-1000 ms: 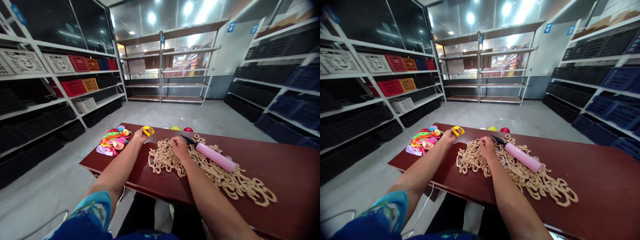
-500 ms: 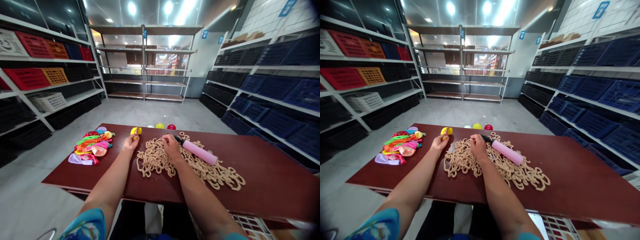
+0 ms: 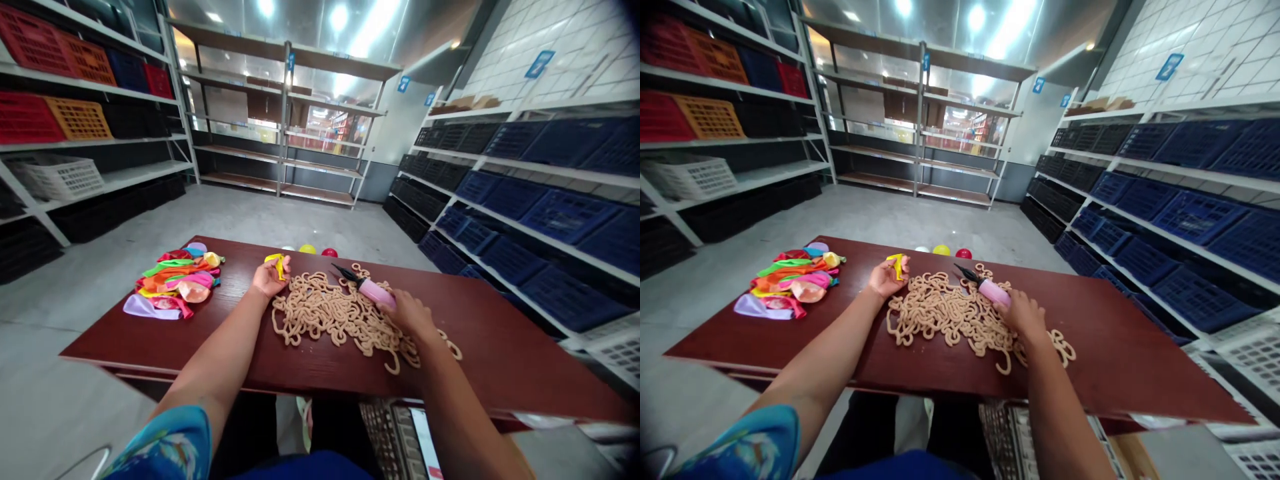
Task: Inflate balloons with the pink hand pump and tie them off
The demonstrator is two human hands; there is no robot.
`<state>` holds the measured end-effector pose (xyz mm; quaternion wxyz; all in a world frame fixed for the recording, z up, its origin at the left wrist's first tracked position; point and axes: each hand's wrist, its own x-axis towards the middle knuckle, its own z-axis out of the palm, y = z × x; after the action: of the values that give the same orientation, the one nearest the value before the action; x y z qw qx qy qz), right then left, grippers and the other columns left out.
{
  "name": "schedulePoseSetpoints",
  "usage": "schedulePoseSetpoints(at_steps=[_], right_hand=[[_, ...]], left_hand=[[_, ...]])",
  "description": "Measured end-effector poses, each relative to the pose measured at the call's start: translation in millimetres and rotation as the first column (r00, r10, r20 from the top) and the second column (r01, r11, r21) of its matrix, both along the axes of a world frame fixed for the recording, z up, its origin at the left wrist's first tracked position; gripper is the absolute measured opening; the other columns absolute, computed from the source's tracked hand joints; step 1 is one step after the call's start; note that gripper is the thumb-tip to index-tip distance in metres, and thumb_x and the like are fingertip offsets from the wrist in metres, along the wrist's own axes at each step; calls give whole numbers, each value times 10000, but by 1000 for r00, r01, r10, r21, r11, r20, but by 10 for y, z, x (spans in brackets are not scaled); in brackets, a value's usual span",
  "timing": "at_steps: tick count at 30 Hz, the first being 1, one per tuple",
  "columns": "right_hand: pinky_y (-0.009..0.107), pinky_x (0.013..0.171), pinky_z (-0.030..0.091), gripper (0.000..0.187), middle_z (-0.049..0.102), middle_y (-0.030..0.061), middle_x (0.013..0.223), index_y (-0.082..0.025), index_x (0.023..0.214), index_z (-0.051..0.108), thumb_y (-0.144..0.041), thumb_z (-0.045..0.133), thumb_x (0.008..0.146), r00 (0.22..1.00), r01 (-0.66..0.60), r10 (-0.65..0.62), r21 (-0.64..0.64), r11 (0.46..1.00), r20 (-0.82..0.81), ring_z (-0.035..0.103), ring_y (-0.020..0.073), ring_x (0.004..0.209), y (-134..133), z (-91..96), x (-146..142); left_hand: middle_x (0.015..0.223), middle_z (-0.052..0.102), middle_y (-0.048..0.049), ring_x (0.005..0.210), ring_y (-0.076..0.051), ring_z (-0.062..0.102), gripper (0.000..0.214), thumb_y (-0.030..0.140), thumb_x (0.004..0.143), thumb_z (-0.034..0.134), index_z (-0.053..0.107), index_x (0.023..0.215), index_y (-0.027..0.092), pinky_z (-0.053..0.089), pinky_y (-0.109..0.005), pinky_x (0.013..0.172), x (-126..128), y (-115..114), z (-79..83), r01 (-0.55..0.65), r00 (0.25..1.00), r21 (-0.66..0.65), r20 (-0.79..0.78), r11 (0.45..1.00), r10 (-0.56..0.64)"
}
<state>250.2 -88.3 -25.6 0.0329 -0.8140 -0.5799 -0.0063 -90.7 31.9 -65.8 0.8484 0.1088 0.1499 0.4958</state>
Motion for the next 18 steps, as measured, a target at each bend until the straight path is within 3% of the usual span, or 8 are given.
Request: schedulePoseSetpoints(at_steps=[6, 10, 12, 15, 18], right_hand=[[448, 820, 392, 517, 542, 138, 1176, -198, 1241, 423, -465, 459, 800, 1000, 7, -5, -127, 992, 11, 524, 314, 1039, -103, -19, 33], [401, 810, 402, 466, 511, 138, 1218, -188, 1253, 409, -373, 433, 825, 995, -95, 94, 61, 994, 21, 512, 288, 1051, -179, 4, -80], [392, 849, 388, 472, 506, 132, 1223, -179, 1268, 392, -331, 440, 824, 970, -244, 240, 169, 955, 41, 497, 269, 1063, -236, 8, -181], [388, 900, 367, 473, 519, 114, 1205, -185, 1260, 399, -306, 477, 810, 870, -489, 490, 246, 837, 61, 479, 249, 1076, -302, -16, -351], [388, 880, 380, 462, 537, 112, 1167, -189, 1245, 415, -310, 492, 806, 831, -550, 550, 255, 795, 79, 485, 249, 1050, -325, -54, -499]], left_hand=[[950, 646, -57, 706, -153, 606, 283, 76, 755, 473, 582, 997, 178, 442, -281, 577, 5, -16, -28, -16, 999, 147, 50, 989, 8], [982, 648, -50, 774, -147, 620, 259, 52, 789, 457, 586, 960, 198, 448, -282, 632, 10, 21, -46, -180, 983, 65, 45, 982, 177], [995, 646, -49, 828, -142, 621, 245, 32, 795, 448, 584, 923, 191, 452, -282, 673, 12, 46, -52, -258, 965, 14, 49, 966, 257], [987, 647, -46, 894, -142, 614, 231, 8, 794, 442, 575, 884, 174, 461, -296, 737, 13, 67, -49, -321, 942, 3, 105, 947, 319], [956, 651, -54, 920, -151, 612, 235, -16, 791, 431, 569, 875, 156, 469, -309, 779, 19, 58, -23, -352, 926, -7, 145, 936, 350]])
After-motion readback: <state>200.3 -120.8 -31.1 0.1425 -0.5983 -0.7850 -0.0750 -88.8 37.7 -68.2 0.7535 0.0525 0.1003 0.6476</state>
